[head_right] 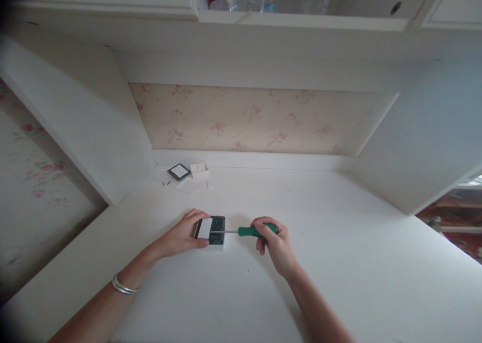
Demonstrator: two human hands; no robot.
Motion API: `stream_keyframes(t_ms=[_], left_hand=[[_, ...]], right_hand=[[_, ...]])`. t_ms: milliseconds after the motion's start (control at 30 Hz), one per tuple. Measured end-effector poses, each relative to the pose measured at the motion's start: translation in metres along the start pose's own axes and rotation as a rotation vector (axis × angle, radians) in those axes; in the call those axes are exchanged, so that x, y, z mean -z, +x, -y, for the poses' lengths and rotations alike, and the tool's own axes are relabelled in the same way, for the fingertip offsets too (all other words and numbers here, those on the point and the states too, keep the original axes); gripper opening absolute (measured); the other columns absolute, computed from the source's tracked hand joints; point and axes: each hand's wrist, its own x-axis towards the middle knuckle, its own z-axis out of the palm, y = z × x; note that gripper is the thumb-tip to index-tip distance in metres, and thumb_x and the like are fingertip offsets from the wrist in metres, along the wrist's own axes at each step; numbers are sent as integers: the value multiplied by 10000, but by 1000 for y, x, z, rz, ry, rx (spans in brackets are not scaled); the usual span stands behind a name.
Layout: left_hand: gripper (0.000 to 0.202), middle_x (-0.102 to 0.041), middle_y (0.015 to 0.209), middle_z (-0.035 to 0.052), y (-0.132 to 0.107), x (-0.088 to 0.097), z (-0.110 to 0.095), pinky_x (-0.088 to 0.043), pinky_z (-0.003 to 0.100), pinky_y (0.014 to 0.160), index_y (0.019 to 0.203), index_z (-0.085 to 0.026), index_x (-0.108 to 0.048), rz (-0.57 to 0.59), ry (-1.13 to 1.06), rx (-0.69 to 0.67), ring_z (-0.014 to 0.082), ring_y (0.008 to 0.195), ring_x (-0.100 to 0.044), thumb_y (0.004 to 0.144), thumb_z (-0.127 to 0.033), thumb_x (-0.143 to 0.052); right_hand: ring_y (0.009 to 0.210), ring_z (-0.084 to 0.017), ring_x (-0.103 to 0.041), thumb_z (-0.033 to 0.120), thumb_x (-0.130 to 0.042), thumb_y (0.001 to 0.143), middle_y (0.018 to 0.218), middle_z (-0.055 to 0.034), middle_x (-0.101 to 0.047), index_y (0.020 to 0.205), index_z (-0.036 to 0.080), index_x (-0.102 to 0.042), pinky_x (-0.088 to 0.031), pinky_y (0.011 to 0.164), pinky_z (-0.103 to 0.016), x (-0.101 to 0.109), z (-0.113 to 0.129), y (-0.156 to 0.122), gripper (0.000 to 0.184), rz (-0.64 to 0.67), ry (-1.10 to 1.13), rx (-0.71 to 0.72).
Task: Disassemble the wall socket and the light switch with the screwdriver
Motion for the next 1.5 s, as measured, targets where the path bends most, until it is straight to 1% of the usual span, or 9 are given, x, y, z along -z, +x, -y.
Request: stream_keyframes(t_ms=[167,267,333,500,600,900,1100,1267,1500], left_hand=[[619,-495,1170,68,-1,0,-2,-385,377,976,1207,-235,-529,3,7,10,242,1107,-461,656,-400,-758],[642,-478,1203,69,-1,-1,0,-368,379,1004,1241,-241,-512,11,-4,14,242,1139,-445,666,-398,-750],[673,-458,1235,72,-2,-1,2,-346,389,1029,1272,-245,-492,15,-13,21,249,1170,-424,670,-402,-746],[672,-447,1239,68,-2,-1,4,-343,393,1038,1256,-250,-511,23,-13,22,257,1177,-419,653,-417,-756],[660,-447,1234,69,-1,0,4,-346,401,1035,1245,-252,-515,22,-14,25,260,1172,-422,652,-411,-758],[656,-461,1223,73,-2,-1,3,-344,423,1032,1234,-254,-522,5,-32,14,268,1156,-433,645,-413,-763],[650,-466,1230,78,-1,0,1,-342,405,1033,1240,-243,-519,10,-20,18,258,1164,-437,655,-399,-756],[646,-471,1223,73,-1,-1,2,-349,412,1028,1239,-253,-521,3,-20,13,259,1153,-447,653,-392,-756],[646,-463,1223,77,-1,-1,0,-346,413,1035,1235,-253,-515,10,-27,11,256,1153,-442,655,-398,-760]], right_hand=[[397,-72,-513,362,-655,775,694,-17,-610,782,154,-649,-361,315,-181,5,-5,2,208,7,8,7],[386,-67,-520,334,-649,780,832,-36,-625,747,167,-638,-337,293,-188,5,-1,-1,171,29,-53,104],[387,-65,-517,310,-634,793,840,-37,-618,732,171,-635,-335,294,-192,1,7,-5,153,71,-133,183],[475,-99,-550,257,-593,818,827,-64,-637,752,185,-648,-433,368,-219,-13,33,-17,112,216,-420,389],[523,-118,-577,230,-581,823,842,-74,-646,793,197,-652,-468,410,-227,-14,40,-20,84,258,-536,454],[539,-114,-584,278,-531,871,955,-92,-622,883,186,-658,-526,478,-263,10,10,-38,158,265,-467,294],[665,-133,-604,272,-500,887,1091,-111,-574,975,216,-673,-550,552,-262,13,-10,-47,202,322,-608,261],[705,-148,-611,265,-503,883,1069,-113,-583,986,222,-680,-553,565,-253,12,-9,-45,209,325,-667,298],[604,-103,-575,308,-482,897,1074,-95,-566,993,221,-664,-548,527,-253,10,-3,-40,224,383,-607,226]])
